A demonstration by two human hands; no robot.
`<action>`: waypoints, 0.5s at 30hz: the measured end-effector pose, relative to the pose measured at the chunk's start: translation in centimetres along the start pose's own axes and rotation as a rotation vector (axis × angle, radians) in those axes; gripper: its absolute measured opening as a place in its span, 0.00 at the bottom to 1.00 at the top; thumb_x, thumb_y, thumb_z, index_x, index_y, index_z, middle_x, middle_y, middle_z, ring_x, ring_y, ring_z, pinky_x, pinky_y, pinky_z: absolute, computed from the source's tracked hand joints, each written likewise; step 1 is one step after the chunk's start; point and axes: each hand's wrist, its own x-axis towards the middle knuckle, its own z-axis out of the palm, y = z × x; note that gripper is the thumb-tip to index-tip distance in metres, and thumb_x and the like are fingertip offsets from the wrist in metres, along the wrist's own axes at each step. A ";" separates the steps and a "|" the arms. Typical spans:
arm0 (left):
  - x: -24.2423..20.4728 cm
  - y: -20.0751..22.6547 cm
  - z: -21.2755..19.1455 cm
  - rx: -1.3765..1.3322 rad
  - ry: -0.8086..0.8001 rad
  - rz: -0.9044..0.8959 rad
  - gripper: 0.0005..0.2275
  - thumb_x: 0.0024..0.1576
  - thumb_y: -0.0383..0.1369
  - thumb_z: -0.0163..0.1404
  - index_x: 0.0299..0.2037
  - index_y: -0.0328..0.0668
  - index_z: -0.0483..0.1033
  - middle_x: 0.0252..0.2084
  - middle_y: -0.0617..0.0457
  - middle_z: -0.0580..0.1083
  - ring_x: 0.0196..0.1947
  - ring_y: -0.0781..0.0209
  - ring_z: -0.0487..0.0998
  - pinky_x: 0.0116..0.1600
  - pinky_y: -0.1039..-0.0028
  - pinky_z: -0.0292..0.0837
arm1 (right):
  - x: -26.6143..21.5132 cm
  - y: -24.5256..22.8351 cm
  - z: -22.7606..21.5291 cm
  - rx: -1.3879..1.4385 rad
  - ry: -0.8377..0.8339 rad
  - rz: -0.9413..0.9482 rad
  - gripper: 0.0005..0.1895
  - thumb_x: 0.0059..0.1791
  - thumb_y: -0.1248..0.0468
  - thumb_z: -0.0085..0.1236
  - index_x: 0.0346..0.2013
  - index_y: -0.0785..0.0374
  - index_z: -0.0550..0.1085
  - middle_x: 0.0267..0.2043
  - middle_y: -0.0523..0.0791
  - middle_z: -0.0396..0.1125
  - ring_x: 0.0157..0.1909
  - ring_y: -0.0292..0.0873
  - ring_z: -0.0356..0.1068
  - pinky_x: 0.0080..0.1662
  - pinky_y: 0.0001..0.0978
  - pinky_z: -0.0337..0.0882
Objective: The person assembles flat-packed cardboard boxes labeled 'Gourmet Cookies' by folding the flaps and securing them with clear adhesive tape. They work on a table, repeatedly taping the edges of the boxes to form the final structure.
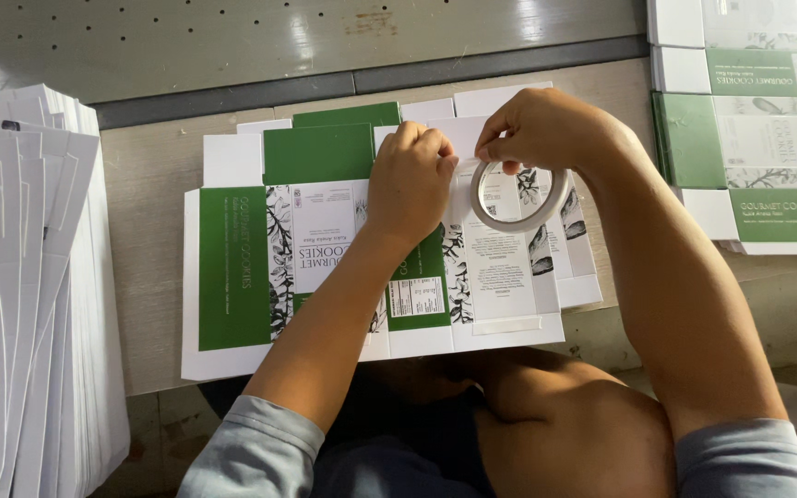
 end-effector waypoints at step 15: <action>-0.2 -0.2 0.1 0.018 0.021 0.017 0.07 0.60 0.27 0.40 0.33 0.44 0.72 0.37 0.48 0.71 0.35 0.47 0.70 0.44 0.60 0.66 | -1.7 -0.5 -0.5 -0.020 -0.050 -0.055 0.09 0.52 0.59 0.52 0.41 0.53 0.80 0.29 0.41 0.77 0.27 0.39 0.62 0.32 0.35 0.59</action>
